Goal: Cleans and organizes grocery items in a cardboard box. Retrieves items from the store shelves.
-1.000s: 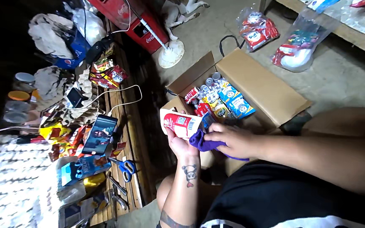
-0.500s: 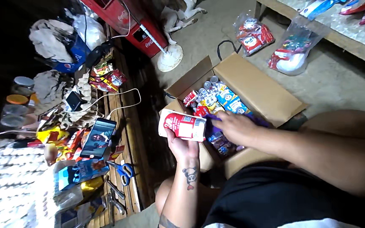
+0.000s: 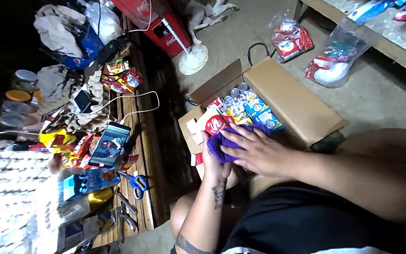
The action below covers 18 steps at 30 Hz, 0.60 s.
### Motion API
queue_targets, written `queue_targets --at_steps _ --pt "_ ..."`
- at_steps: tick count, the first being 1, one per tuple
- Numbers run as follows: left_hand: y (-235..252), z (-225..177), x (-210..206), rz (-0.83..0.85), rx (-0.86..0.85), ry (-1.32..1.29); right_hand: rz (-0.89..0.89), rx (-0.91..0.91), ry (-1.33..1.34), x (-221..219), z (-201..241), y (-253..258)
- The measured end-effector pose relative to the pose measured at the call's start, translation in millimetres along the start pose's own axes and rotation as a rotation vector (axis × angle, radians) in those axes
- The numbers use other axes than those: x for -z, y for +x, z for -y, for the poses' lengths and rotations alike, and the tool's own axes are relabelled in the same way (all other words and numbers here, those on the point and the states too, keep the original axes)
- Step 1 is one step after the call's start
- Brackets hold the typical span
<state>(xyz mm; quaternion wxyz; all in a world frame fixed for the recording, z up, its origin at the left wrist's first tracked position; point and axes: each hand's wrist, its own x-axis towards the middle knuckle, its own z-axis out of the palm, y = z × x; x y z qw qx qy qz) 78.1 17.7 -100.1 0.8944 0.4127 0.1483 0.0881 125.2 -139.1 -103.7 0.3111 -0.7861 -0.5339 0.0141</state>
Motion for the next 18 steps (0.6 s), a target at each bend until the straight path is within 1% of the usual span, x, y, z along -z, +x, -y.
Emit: queue_targets --at_steps 2,4,6,7,9,12,13,16,18 --pt "-3.2 3.7 -4.6 0.014 0.066 -0.011 -0.063 -0.05 0.016 0.9 -14.3 4.5" --pt "-10.3 11.1 -13.5 0.072 0.199 -0.043 -0.139 -0.174 0.074 3.6 -28.3 10.4" --pt "-14.3 21.7 -17.6 0.151 0.287 -0.088 -0.159 -0.296 0.11 9.8 -37.9 15.3" --pt "-15.5 25.0 -19.4 0.153 0.295 -0.102 -0.157 -0.327 0.109 11.2 -39.3 16.0" --pt "-14.4 23.7 -21.8 0.086 0.262 -0.106 -0.155 -0.312 0.079 8.7 -32.7 13.6" --pt "-3.5 12.8 -17.3 -0.107 0.154 -0.102 -0.091 -0.171 0.031 2.7 -9.2 3.6" --pt "1.1 8.7 -13.4 -0.147 0.107 -0.102 -0.064 -0.133 0.029 1.0 -2.2 0.1" --pt "8.7 1.2 -6.1 -0.142 0.026 -0.068 0.005 -0.101 0.047 -3.1 3.2 -4.2" --pt "3.7 4.8 -10.6 -0.111 0.063 0.012 -0.044 -0.137 0.06 -5.4 -4.4 -3.1"
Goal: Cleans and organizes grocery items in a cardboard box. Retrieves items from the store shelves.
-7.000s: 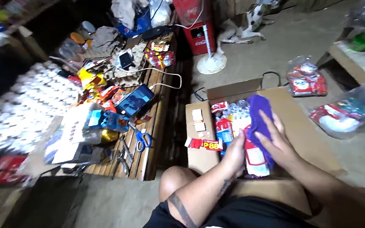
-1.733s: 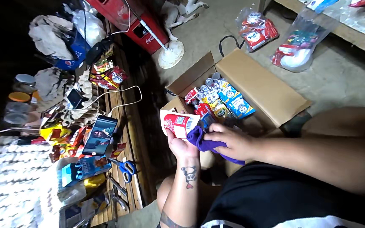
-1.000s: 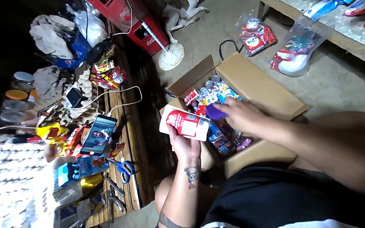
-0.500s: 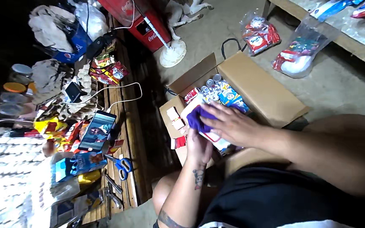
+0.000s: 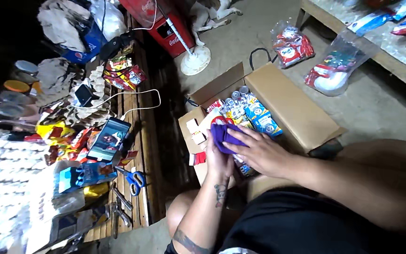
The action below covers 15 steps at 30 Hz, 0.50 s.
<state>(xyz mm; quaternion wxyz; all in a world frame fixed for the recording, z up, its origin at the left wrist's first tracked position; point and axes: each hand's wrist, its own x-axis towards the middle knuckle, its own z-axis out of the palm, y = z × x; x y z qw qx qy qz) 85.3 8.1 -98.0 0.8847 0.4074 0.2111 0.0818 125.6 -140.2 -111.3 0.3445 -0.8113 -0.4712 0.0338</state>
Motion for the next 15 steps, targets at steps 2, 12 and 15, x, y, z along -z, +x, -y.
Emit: queue_targets --at_steps 2,12,15 --pt "-10.8 7.5 -5.8 0.057 0.053 0.105 -0.011 -0.106 0.068 1.9 -8.8 6.3" --pt "-9.7 -2.4 -4.2 0.062 -0.05 0.095 -0.116 0.022 -0.005 -28.1 -5.7 -6.6" --pt "-11.9 -7.4 -3.3 0.077 -0.124 0.175 -0.091 0.027 -0.02 -29.9 -4.7 -9.7"
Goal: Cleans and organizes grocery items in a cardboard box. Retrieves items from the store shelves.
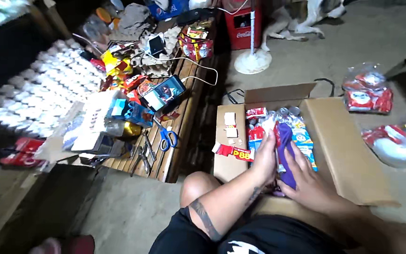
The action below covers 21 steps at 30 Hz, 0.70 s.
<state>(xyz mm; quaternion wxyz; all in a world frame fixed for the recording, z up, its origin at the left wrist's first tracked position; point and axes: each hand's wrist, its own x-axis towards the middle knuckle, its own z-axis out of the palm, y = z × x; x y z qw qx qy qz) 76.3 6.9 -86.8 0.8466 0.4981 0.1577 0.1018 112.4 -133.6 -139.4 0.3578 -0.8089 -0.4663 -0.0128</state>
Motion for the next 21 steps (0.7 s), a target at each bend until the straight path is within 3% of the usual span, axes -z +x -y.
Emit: queue_targets --at_steps 2,5,8,10,13,16,21 --pt "-2.9 1.9 2.0 0.099 -0.073 0.129 -0.002 -0.068 0.063 1.6 -2.6 3.0" --pt "-7.0 4.5 2.6 0.305 -0.138 0.273 0.065 -0.396 0.327 17.1 5.5 11.6" --pt "-10.5 -1.1 2.7 0.398 -0.164 0.238 -0.062 -0.517 0.68 22.6 5.4 20.9" --pt "-7.8 -7.1 5.7 0.355 -0.194 0.194 -0.08 -0.588 0.906 31.8 9.9 28.3" --pt "0.4 -8.3 12.1 0.102 -0.191 0.155 -0.06 -0.667 1.051 46.3 14.2 33.1" --pt "1.1 -5.9 14.0 0.012 -0.102 0.119 -0.011 -0.635 1.096 55.0 15.7 30.6" --pt "-21.6 13.7 -3.2 0.203 0.224 -0.149 -0.033 -0.685 0.989 81.5 50.0 27.4"
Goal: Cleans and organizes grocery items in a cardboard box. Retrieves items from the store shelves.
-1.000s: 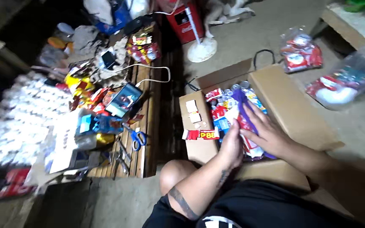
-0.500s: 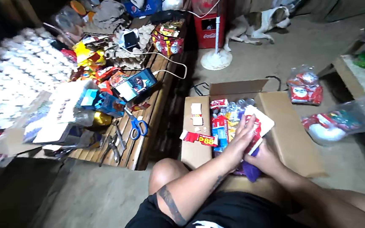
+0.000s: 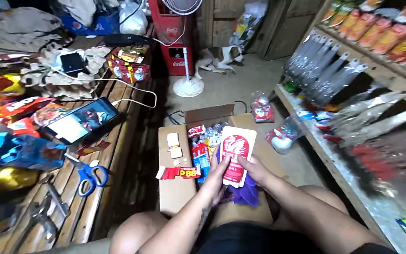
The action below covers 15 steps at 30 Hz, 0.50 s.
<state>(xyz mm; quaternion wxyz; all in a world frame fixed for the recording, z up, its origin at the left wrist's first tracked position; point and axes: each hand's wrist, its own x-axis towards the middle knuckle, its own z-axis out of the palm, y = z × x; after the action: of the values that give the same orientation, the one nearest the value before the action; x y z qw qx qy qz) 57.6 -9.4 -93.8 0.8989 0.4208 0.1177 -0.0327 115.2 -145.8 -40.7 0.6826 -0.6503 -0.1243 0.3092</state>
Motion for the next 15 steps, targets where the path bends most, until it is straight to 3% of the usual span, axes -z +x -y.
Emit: queue_targets --at_steps 2,5,7,11,15 --pt "-2.5 7.6 -4.3 -0.02 0.017 -0.039 -0.018 0.083 -0.144 2.7 -5.3 -4.1" --pt "-5.2 10.7 -11.8 -0.062 -0.002 -0.042 -0.136 0.356 -0.491 24.4 -32.4 5.5" --pt "-10.0 12.4 -14.8 -0.09 -0.038 -0.041 -0.185 0.356 -0.52 25.9 -22.6 2.3" --pt "-11.9 16.3 -21.8 -0.124 -0.224 0.052 -0.228 0.308 -0.217 19.0 10.4 -12.0" --pt "-19.1 6.5 -26.7 -0.112 -0.434 0.217 -0.209 0.297 -0.403 21.4 40.5 -24.3"
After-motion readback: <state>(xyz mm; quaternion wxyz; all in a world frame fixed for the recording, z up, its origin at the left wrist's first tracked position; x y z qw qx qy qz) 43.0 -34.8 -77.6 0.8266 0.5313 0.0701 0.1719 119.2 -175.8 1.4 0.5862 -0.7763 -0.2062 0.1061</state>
